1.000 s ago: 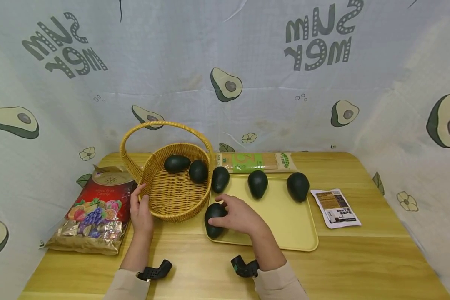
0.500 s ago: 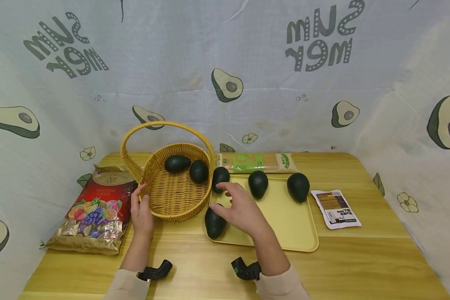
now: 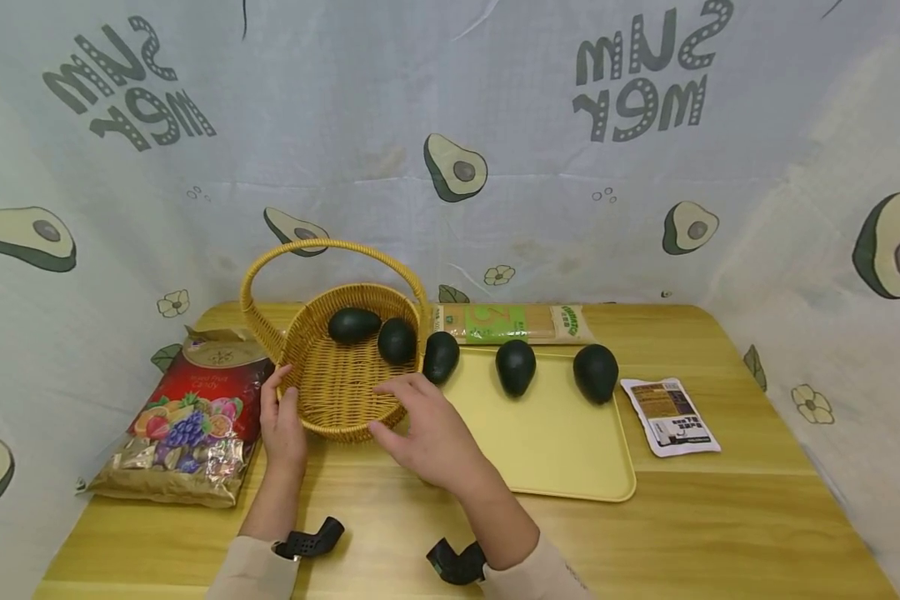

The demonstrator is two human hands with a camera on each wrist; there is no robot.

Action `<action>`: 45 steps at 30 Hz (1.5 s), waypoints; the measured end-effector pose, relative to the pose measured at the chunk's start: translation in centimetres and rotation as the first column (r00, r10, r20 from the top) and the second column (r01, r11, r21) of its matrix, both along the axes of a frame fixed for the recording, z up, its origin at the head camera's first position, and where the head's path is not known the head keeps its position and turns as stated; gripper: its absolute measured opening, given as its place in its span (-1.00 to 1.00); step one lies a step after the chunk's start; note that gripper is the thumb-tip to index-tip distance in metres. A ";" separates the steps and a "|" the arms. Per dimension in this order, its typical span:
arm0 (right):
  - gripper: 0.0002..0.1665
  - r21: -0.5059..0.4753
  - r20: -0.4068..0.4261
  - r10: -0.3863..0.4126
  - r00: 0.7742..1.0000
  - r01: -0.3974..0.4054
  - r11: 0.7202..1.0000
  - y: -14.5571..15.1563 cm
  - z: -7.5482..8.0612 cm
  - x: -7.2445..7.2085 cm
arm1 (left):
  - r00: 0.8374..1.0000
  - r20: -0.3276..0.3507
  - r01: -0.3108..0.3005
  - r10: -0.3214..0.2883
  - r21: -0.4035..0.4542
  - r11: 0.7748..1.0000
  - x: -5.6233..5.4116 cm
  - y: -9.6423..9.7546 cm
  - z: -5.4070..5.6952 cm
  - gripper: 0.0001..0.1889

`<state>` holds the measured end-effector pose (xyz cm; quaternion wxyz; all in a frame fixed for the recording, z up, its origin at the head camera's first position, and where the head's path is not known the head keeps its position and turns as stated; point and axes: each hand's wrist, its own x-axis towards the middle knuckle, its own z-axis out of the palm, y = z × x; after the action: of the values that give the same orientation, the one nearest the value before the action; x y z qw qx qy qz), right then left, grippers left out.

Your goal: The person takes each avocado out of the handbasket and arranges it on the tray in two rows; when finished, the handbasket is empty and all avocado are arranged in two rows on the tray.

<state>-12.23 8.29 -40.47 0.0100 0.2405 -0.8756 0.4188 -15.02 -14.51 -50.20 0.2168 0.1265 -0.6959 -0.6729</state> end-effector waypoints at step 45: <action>-0.38 0.294 0.307 -0.029 0.951 -0.066 0.953 -5.9 -0.7 -11.4 | 1.000 -0.021 -0.003 0.004 0.025 1.000 -0.4 0.1 -0.1 -0.60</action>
<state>-23.59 2.39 -41.13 -0.1671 0.1794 -0.9176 0.3130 -15.41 -14.45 -50.33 0.2235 0.1233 -0.6850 -0.6824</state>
